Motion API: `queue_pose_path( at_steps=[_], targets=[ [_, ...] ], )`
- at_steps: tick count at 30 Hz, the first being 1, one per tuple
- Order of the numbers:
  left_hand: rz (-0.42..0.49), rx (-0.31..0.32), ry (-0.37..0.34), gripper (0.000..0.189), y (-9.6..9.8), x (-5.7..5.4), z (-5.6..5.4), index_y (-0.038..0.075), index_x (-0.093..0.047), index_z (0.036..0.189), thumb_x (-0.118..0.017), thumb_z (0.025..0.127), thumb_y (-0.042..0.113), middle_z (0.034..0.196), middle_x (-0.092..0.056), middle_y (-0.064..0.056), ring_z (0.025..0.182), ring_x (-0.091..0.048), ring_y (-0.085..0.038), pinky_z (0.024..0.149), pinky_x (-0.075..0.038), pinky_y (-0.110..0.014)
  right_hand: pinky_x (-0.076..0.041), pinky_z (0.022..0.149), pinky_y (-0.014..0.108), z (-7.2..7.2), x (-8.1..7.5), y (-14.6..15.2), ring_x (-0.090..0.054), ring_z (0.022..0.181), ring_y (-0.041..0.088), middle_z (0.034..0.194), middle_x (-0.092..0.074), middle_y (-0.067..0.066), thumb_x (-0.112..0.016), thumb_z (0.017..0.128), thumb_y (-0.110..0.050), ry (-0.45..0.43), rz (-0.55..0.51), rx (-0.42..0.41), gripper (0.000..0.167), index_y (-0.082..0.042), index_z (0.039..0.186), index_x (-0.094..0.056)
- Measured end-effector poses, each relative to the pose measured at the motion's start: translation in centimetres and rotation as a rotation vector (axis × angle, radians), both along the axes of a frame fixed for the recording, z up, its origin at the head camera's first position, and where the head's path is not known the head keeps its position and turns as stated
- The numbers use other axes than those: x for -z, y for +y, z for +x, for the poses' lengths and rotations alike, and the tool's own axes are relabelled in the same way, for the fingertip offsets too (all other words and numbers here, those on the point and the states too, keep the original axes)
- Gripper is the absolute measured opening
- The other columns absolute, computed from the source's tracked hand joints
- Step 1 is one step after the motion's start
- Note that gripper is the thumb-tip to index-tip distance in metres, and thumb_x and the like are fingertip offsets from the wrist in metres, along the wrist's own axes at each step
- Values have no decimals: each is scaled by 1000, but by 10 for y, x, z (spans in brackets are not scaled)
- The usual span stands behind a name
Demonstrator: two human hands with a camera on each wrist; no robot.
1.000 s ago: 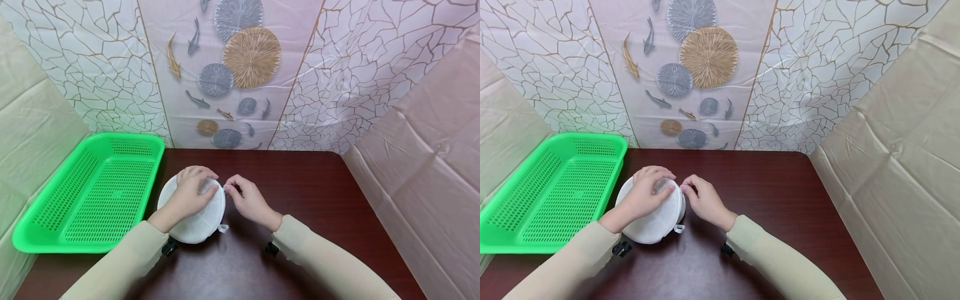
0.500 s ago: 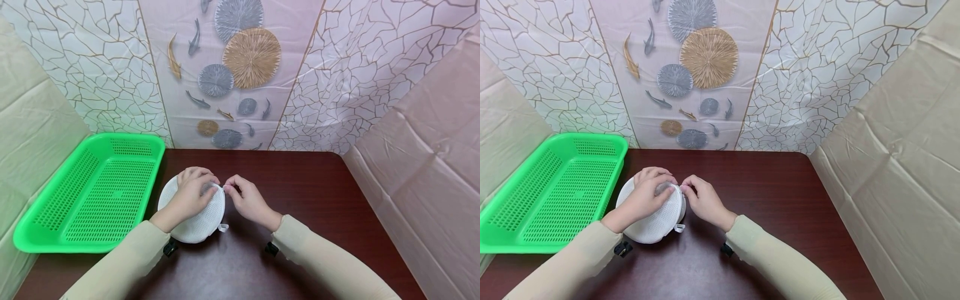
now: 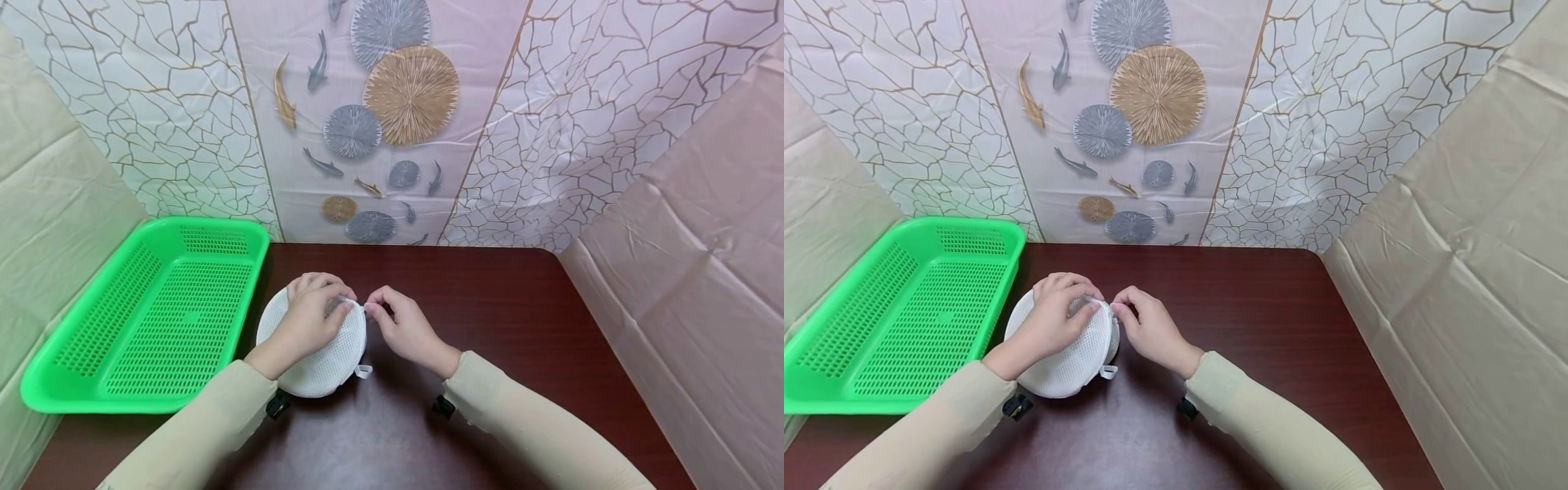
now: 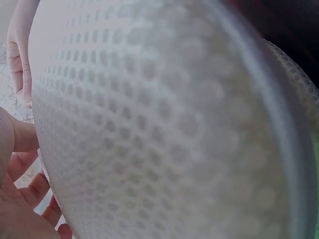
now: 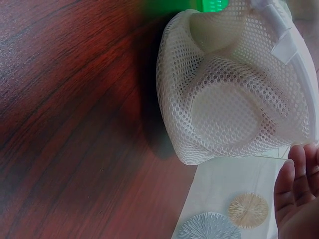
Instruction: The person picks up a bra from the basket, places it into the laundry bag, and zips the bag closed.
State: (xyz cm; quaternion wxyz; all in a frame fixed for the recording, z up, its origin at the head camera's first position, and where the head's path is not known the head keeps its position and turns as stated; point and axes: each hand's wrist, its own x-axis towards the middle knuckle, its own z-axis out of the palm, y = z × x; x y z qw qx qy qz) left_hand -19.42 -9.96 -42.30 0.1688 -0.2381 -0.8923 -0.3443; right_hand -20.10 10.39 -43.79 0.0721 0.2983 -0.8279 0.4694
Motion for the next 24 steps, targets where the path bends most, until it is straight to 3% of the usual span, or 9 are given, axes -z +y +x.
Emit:
queue_pose_path(
  at_steps=[5, 14, 24],
  targets=[
    [7, -13, -12, 7, 0, -1, 1, 16, -72, 94, -70, 88, 15, 106, -59, 0, 112, -42, -26, 100, -18, -54, -51, 73, 27, 1, 0, 0, -62, 81, 9, 88, -63, 3, -57, 97, -9, -1, 5, 3, 4, -10, 95, -60],
    [54, -40, -26, 8, -3, 1, 0, 15, -72, 94, -69, 88, 13, 105, -60, 0, 109, -43, -27, 101, -18, -53, -51, 73, 28, 4, 4, -1, -64, 82, 28, 87, -63, 11, -56, 98, -9, -30, 5, -17, 4, -8, 95, -59],
    [74, -52, -38, 8, -5, 2, -1, 13, -72, 95, -69, 89, 13, 105, -60, 1, 110, -43, -26, 100, -18, -53, -53, 72, 29, 4, 7, -2, -64, 80, 20, 85, -62, 5, -56, 98, -8, -39, -16, -36, 4, -9, 95, -58]
  ],
)
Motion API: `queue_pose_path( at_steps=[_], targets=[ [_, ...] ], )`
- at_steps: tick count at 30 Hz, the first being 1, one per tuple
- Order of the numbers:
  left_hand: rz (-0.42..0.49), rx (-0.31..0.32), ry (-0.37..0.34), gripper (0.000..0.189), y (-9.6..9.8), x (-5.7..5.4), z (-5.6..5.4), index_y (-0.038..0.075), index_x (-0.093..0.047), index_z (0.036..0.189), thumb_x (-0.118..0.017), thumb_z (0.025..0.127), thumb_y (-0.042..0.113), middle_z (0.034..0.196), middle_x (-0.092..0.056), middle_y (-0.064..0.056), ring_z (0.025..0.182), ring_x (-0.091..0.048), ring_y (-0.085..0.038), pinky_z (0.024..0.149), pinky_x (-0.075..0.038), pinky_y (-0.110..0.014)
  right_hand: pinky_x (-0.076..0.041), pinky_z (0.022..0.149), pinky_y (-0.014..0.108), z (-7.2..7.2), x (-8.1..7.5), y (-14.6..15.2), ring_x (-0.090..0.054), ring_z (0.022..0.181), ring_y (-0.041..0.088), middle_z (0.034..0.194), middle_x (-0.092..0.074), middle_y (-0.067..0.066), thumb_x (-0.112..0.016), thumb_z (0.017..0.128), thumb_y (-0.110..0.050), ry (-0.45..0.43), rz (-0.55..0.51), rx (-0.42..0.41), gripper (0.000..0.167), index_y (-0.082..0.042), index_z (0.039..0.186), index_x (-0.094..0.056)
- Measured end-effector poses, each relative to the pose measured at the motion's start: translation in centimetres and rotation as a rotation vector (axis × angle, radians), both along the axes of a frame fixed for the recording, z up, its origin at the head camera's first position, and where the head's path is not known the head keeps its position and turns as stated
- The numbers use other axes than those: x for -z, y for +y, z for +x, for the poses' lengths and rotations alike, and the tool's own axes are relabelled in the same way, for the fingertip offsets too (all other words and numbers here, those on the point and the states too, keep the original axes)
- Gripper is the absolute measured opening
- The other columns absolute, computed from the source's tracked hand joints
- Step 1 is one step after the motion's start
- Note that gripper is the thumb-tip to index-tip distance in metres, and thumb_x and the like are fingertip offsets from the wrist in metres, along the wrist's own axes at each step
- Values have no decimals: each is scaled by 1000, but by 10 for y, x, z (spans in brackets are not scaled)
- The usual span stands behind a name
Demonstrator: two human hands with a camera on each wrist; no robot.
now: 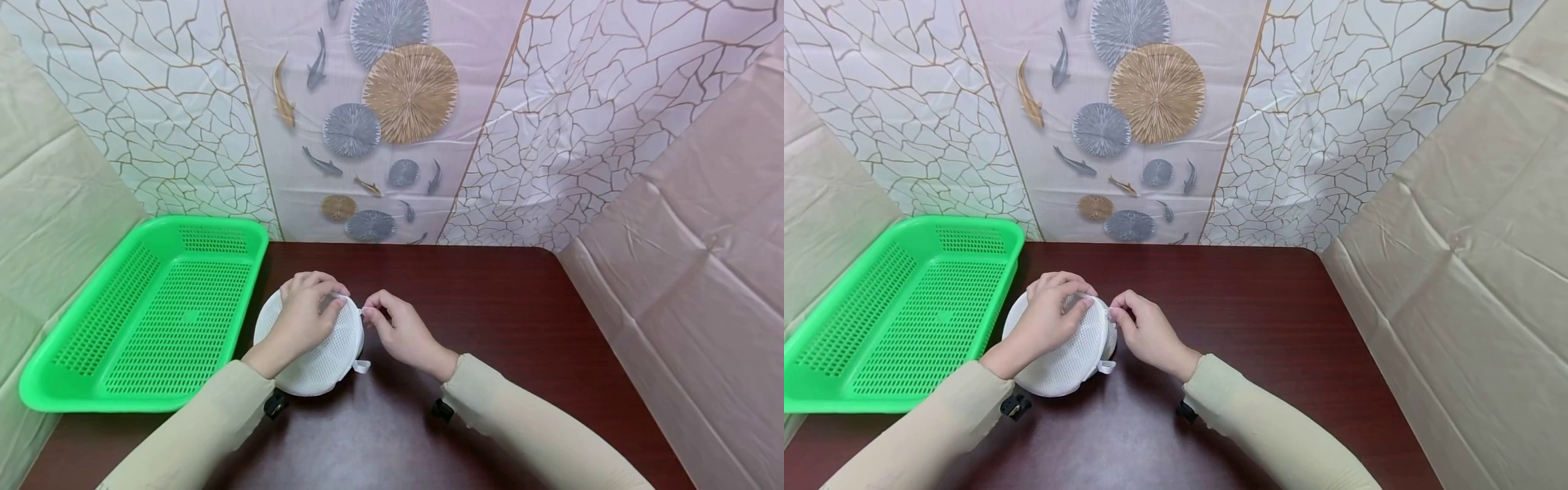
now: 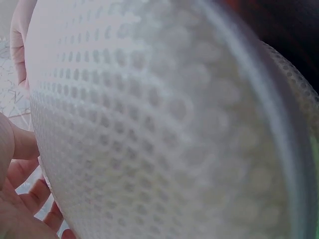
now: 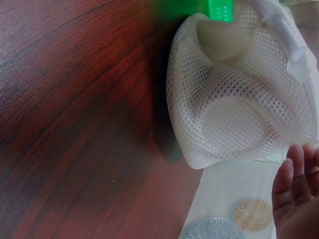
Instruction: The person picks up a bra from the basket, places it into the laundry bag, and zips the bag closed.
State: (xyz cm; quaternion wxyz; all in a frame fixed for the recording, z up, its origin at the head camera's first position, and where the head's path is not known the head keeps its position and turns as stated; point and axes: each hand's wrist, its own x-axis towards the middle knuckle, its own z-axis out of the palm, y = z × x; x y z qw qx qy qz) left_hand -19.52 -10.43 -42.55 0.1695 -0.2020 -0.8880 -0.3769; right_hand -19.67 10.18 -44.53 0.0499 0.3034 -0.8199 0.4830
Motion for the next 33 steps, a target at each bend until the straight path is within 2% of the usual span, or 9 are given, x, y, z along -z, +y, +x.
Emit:
queue_pose_path(
  at_steps=[6, 9, 13, 18, 24, 28, 33],
  targets=[
    [23, -40, -11, 6, -5, 2, -3, 15, -71, 93, -67, 90, 12, 102, -60, 0, 107, -44, -26, 99, -18, -54, -52, 71, 29, 1, 1, 1, -62, 78, 14, 84, -61, -1, -57, 98, -11, 21, 52, -11, 4, -11, 95, -58],
    [27, -52, -18, 6, -6, 4, -4, 16, -71, 93, -67, 90, 13, 103, -60, -1, 106, -45, -27, 99, -19, -54, -51, 70, 27, 1, 2, 1, -62, 78, 17, 84, -60, -2, -56, 98, -12, 23, 56, -15, 4, -10, 95, -58],
    [26, -73, -26, 6, -8, 5, -5, 16, -71, 94, -67, 89, 13, 104, -60, -1, 106, -44, -28, 99, -18, -54, -51, 71, 27, 0, 3, 0, -64, 79, 24, 83, -61, -1, -56, 98, -11, 16, 55, -16, 4, -11, 95, -58],
    [44, -103, -44, 7, -10, 6, -6, 14, -71, 95, -67, 89, 11, 104, -60, -3, 107, -44, -29, 97, -19, -55, -51, 72, 27, 1, 3, 0, -65, 81, 20, 85, -64, 5, -57, 98, -11, 2, 76, -14, 4, -12, 94, -58],
    [56, -104, -49, 7, -10, 8, -6, 13, -70, 95, -67, 89, 11, 105, -60, -4, 106, -45, -29, 96, -20, -55, -51, 73, 28, 2, 2, 0, -65, 82, 22, 86, -65, 11, -56, 98, -13, -10, 77, -17, 5, -11, 95, -58],
    [56, -105, -45, 7, -11, 8, -6, 13, -70, 95, -66, 89, 11, 105, -60, -4, 106, -44, -30, 96, -20, -55, -51, 73, 28, 2, 2, 0, -66, 83, 23, 87, -65, 10, -56, 98, -12, -7, 73, -18, 4, -10, 95, -58],
    [53, -118, -47, 7, -13, 8, -7, 11, -70, 95, -65, 90, 9, 105, -60, -6, 105, -46, -31, 97, -20, -56, -51, 71, 27, 3, 1, 1, -65, 81, 22, 84, -64, 3, -57, 98, -13, 9, 85, -11, 4, -12, 95, -59]
  ],
)
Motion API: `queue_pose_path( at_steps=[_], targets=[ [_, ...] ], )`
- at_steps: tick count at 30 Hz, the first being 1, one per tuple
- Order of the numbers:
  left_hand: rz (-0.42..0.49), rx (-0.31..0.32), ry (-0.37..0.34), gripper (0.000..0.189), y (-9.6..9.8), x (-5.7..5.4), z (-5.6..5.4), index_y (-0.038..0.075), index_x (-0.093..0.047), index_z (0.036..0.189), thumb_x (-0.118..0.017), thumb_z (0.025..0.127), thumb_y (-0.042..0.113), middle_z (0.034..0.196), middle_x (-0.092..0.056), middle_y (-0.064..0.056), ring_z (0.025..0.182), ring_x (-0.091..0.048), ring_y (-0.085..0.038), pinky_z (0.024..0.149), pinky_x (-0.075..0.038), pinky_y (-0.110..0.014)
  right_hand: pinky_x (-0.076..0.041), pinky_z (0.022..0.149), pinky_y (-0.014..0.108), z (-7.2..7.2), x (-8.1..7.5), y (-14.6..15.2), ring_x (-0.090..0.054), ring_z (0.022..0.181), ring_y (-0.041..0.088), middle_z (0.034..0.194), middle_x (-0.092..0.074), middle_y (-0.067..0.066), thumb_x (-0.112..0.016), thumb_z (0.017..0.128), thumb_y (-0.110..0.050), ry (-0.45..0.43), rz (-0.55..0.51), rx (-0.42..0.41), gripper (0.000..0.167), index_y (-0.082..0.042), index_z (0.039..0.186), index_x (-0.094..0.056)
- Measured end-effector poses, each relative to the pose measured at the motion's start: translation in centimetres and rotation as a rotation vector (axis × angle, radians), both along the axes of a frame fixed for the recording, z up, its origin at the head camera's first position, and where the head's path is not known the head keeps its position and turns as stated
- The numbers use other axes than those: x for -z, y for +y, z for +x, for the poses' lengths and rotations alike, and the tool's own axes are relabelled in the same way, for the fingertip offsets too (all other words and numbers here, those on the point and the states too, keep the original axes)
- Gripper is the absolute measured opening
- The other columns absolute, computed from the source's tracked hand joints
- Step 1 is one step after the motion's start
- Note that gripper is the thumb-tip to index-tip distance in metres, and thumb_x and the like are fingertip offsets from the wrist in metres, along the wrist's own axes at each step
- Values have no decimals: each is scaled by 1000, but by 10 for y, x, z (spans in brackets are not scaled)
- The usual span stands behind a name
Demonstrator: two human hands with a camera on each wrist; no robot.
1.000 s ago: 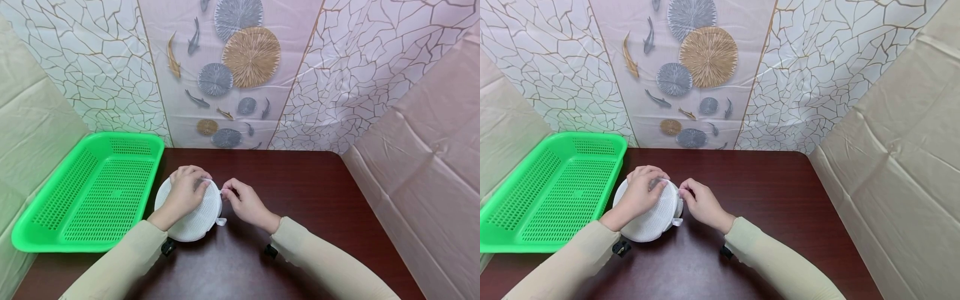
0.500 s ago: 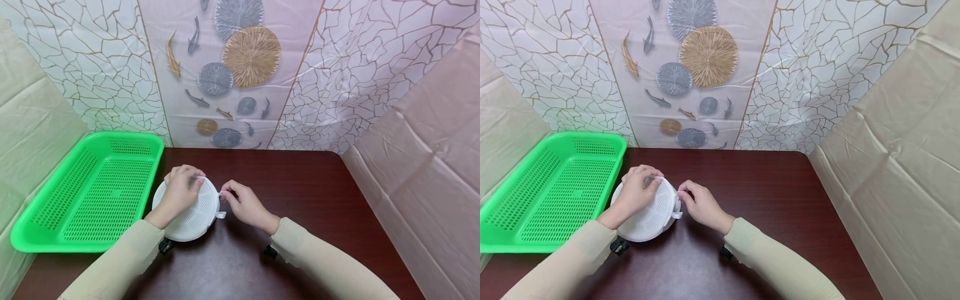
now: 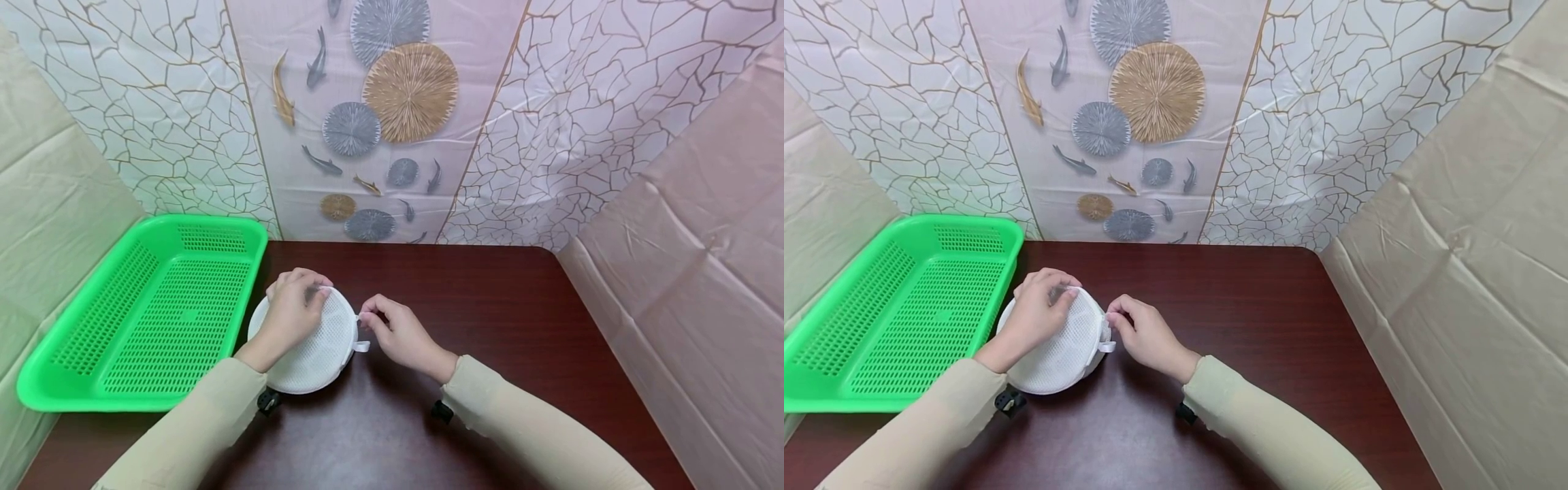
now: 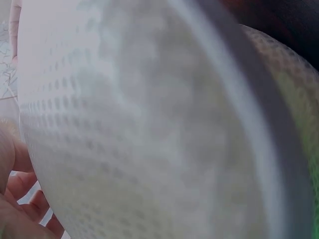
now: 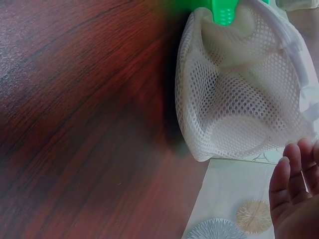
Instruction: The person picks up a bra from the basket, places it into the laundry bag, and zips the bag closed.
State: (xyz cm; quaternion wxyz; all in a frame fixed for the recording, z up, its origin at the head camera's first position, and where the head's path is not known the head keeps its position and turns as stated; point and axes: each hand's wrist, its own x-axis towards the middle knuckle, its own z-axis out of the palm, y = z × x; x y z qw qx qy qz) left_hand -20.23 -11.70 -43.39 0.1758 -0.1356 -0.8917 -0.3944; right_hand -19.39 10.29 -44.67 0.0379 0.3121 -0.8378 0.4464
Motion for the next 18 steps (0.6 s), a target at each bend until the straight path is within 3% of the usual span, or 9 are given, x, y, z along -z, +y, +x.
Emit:
queue_pose_path(
  at_steps=[10, 18],
  targets=[
    [-5, -12, -33, 6, -3, -1, -2, 9, -66, 97, -63, 93, 10, 105, -61, -9, 101, -49, -32, 99, -20, -55, -49, 73, 28, -1, 1, 6, -62, 81, 12, 86, -63, -5, -58, 97, -13, 24, 26, 28, 4, -12, 95, -61],
    [-16, -11, -38, 7, -3, -1, -3, 9, -66, 98, -62, 93, 11, 105, -61, -9, 99, -51, -33, 100, -20, -54, -49, 72, 27, -1, 3, 10, -59, 79, 7, 87, -65, 1, -58, 98, -15, 23, 39, 43, 4, -13, 96, -61]
  ],
)
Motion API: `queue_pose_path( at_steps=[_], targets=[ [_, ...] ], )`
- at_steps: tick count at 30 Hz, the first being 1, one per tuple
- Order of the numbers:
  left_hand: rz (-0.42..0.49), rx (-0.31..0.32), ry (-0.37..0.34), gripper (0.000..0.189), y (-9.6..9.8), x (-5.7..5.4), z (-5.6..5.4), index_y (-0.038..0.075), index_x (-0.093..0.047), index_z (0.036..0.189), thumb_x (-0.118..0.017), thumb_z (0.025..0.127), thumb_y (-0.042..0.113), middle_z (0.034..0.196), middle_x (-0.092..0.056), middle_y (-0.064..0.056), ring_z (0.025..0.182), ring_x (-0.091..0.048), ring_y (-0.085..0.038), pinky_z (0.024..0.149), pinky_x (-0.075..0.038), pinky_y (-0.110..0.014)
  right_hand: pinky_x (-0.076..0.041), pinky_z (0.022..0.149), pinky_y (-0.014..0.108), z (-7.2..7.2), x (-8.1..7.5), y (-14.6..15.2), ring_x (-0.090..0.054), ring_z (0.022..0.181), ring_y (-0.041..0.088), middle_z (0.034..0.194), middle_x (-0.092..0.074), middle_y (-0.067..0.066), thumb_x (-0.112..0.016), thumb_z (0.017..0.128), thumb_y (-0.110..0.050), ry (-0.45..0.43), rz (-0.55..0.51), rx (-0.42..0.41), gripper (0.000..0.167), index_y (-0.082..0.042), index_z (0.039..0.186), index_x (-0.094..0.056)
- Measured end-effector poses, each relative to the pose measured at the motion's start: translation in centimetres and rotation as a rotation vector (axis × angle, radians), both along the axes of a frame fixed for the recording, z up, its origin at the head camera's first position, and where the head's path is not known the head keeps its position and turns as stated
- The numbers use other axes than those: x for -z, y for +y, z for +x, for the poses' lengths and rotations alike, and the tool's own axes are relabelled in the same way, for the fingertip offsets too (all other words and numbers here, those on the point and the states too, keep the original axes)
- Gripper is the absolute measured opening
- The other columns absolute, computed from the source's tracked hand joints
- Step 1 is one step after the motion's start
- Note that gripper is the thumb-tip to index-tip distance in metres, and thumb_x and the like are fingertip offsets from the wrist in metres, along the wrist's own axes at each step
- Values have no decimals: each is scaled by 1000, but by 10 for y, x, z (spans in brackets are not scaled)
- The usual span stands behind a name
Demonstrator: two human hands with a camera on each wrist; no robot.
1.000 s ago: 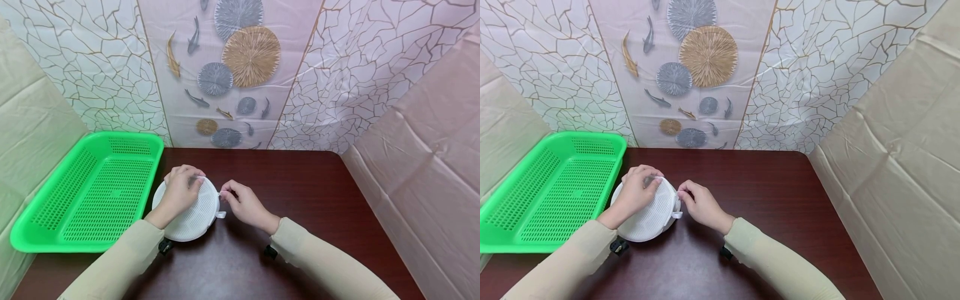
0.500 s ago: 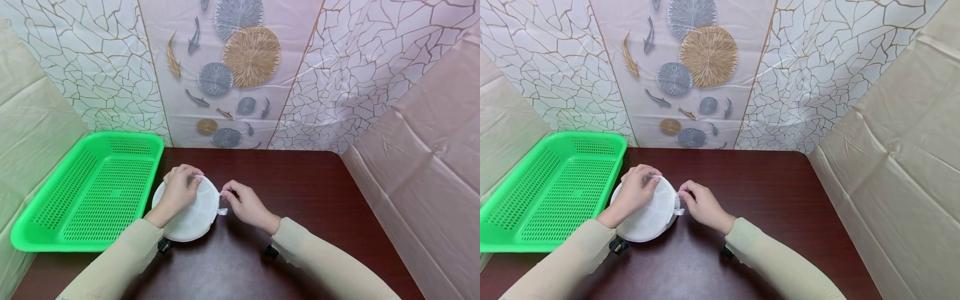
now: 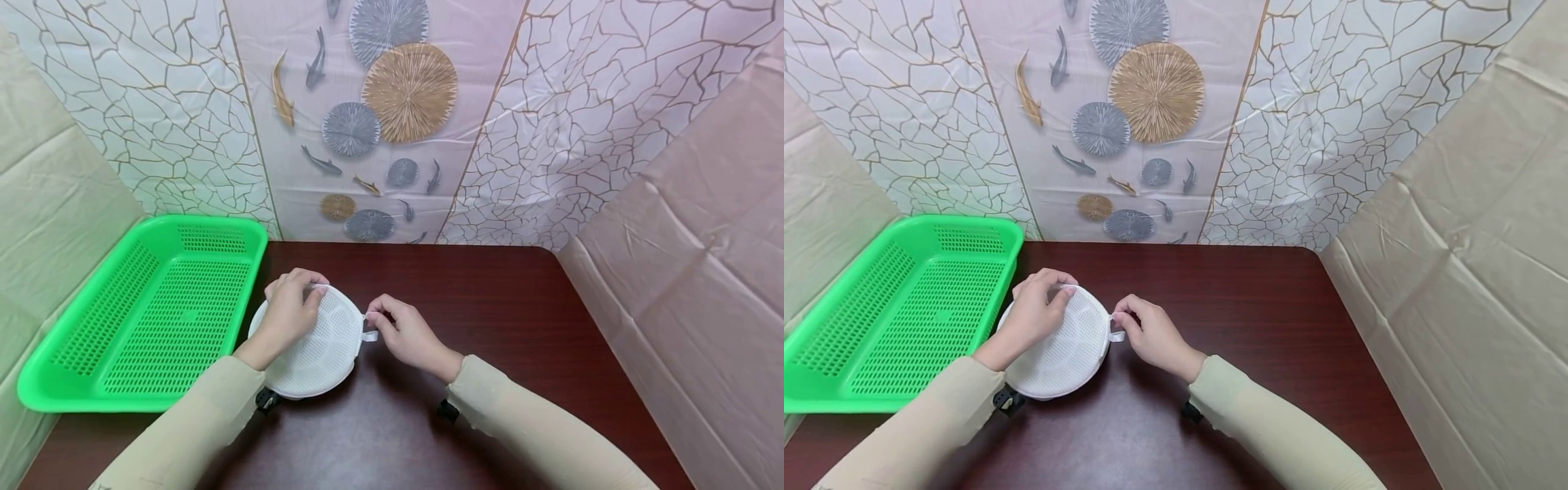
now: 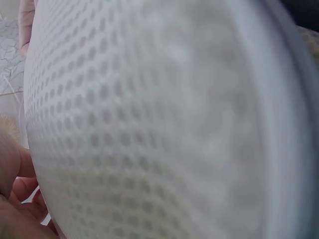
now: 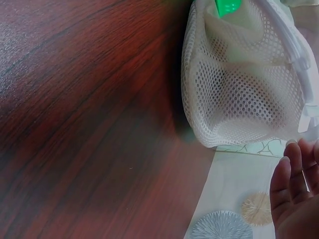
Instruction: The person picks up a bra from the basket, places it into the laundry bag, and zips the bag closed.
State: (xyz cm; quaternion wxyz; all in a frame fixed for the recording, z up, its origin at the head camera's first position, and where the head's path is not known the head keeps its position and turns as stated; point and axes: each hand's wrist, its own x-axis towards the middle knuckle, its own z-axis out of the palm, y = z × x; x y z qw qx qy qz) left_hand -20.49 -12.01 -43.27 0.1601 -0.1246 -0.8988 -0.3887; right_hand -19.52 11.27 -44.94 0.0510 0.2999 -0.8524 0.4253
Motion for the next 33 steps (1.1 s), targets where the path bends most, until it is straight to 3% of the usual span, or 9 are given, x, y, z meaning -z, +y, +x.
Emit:
queue_pose_path(
  at_steps=[7, 14, 17, 26, 33],
  targets=[
    [13, -12, -30, 7, -3, -2, -1, 8, -66, 98, -61, 94, 12, 103, -62, -10, 99, -55, -31, 97, -24, -54, -48, 70, 27, 0, 0, 3, -56, 76, 7, 87, -65, 1, -59, 97, -11, 12, 5, 11, 4, -14, 94, -60],
    [16, -24, -127, 9, -8, -4, -3, 9, -64, 100, -58, 97, 15, 103, -59, -8, 92, -56, -26, 83, -45, -43, -47, 66, 26, -2, -1, 10, -54, 73, 7, 84, -60, -9, -59, 97, -14, 40, -2, 19, 5, -16, 92, -60],
    [29, -24, -146, 11, -10, -4, -4, 8, -63, 101, -56, 98, 16, 102, -59, -9, 90, -55, -26, 82, -46, -42, -47, 66, 27, -3, -1, 14, -54, 73, 7, 83, -59, -10, -60, 97, -14, 42, -15, 36, 6, -16, 91, -60],
    [1, 9, -261, 12, -23, -5, 1, 16, -59, 103, -60, 96, 25, 97, -62, -5, 87, -55, -23, 79, -45, -38, -46, 62, 28, -6, 4, 21, -54, 71, 11, 80, -60, -5, -58, 98, -14, -38, -65, 113, 6, -15, 92, -59],
    [-55, 31, -287, 25, -44, 2, 11, 9, -59, 112, -60, 95, 28, 95, -63, -7, 76, -55, -20, 70, -47, -36, -52, 65, 30, -9, 10, 24, -62, 73, 23, 82, -64, 6, -57, 98, -13, -144, -138, 122, 6, -11, 92, -58]
  ],
)
